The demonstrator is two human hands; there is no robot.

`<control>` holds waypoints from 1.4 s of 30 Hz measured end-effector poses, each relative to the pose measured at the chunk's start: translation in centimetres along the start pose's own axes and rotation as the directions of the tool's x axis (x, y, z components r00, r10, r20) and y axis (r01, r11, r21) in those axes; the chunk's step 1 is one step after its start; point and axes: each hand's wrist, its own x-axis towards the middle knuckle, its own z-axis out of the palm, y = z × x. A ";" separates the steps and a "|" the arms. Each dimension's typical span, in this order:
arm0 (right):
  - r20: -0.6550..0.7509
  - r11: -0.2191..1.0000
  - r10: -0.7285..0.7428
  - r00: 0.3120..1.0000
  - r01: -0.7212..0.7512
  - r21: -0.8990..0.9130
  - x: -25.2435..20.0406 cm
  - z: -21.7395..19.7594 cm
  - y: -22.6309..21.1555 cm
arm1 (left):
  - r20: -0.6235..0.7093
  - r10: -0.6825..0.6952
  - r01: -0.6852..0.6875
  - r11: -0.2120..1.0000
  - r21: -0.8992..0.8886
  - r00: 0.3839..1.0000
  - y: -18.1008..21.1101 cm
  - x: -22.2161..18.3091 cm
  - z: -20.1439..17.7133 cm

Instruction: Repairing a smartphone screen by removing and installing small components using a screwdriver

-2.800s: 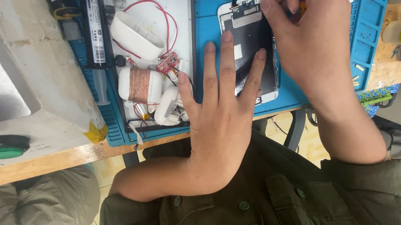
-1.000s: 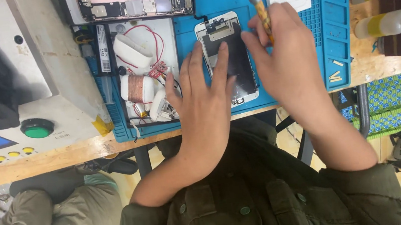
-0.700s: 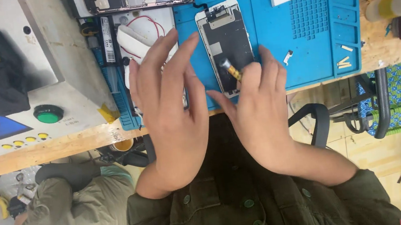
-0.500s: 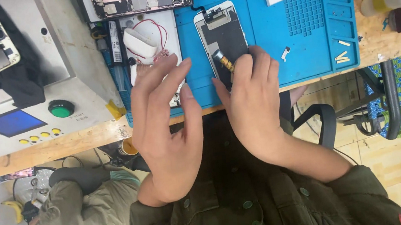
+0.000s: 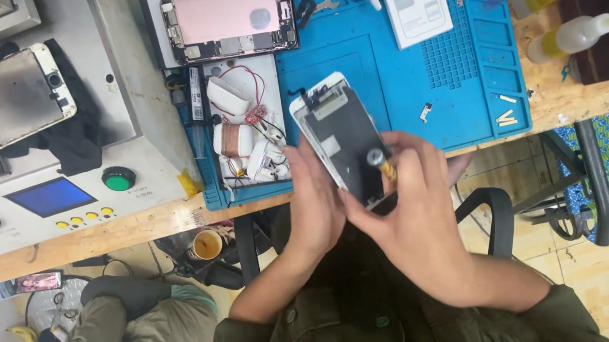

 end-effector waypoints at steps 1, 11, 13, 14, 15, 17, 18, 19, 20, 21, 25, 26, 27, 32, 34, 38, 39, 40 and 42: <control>-0.017 0.999 -0.031 0.999 0.032 0.040 -0.5 0.0 -0.1 | 0.095 -0.048 0.049 0.999 -0.006 0.994 -0.4 0.3 0.1; -0.122 0.837 0.064 0.991 0.013 0.547 2.1 -2.3 3.9 | 0.240 -0.039 0.078 0.985 -0.156 0.970 -2.5 -0.9 -1.1; -0.060 0.800 0.038 0.998 0.006 0.600 3.2 -1.8 5.3 | 0.249 -0.072 0.108 0.985 -0.134 0.966 -2.3 -0.9 -1.4; -0.005 0.760 0.008 1.000 -0.003 0.649 3.9 -1.6 6.0 | 0.263 -0.104 0.137 0.984 -0.111 0.959 -2.2 -0.8 -1.6; -0.001 0.760 0.010 1.000 -0.007 0.650 4.0 -1.5 5.4 | 0.259 -0.107 0.139 0.984 -0.111 0.960 -2.3 -0.8 -1.7; 0.144 0.596 0.092 0.985 -0.170 0.785 4.5 -1.4 4.4 | 0.245 -0.135 0.175 0.973 -0.151 0.960 -2.7 -0.7 -2.1; 0.144 0.596 0.094 0.985 -0.172 0.784 4.6 -1.3 4.2 | 0.245 -0.136 0.177 0.972 -0.152 0.960 -3.1 -0.8 -2.5; 0.150 0.632 0.090 0.985 -0.173 0.755 4.8 -1.2 4.0 | 0.224 -0.138 0.186 0.961 -0.206 0.965 -3.5 -0.9 -2.9; 0.156 0.667 0.087 0.984 -0.174 0.725 5.0 -1.1 3.7 | 0.204 -0.141 0.193 0.946 -0.260 0.969 -3.9 -1.0 -3.3; 0.159 0.667 0.089 0.983 -0.177 0.724 5.1 -1.1 3.6 | 0.202 -0.144 0.195 0.945 -0.262 0.969 -4.8 -1.3 -4.2; 0.200 0.688 0.131 0.971 -0.234 0.687 5.3 -1.0 3.0 | 0.006 -0.167 0.162 0.949 -0.268 0.986 -6.7 -1.6 -6.0; 0.196 0.697 0.146 0.970 -0.241 0.676 5.4 -1.0 2.8 | -0.035 -0.157 0.142 0.953 -0.269 0.987 -6.8 -1.6 -5.9; 0.195 0.698 0.147 0.970 -0.241 0.675 5.4 -1.1 2.7 | -0.033 -0.157 0.142 0.952 -0.270 0.987 -6.5 -1.5 -5.8; 0.194 0.739 0.130 0.972 -0.226 0.635 5.6 -1.2 2.5 | 0.031 -0.169 0.172 0.953 -0.250 0.985 -5.4 -1.3 -5.0; 0.178 0.746 0.109 0.978 -0.199 0.636 5.7 -1.1 2.7 | 0.042 -0.150 0.156 0.945 -0.287 0.988 -6.0 -1.2 -5.2; 0.187 0.773 0.086 0.979 -0.184 0.607 5.8 -1.2 2.9 | 0.060 -0.182 0.192 0.940 -0.283 0.981 -6.0 -1.2 -5.6; 0.188 0.773 0.086 0.978 -0.184 0.608 5.8 -1.1 2.9 | 0.060 -0.183 0.192 0.940 -0.282 0.981 -6.3 -1.2 -5.7; 0.195 0.762 0.103 0.975 -0.204 0.615 5.8 -1.1 3.0 | 0.014 -0.188 0.183 0.937 -0.296 0.982 -6.6 -1.2 -5.8; 0.202 0.749 0.121 0.972 -0.223 0.623 5.9 -1.1 3.2 | -0.031 -0.194 0.175 0.935 -0.308 0.980 -6.5 -1.2 -5.7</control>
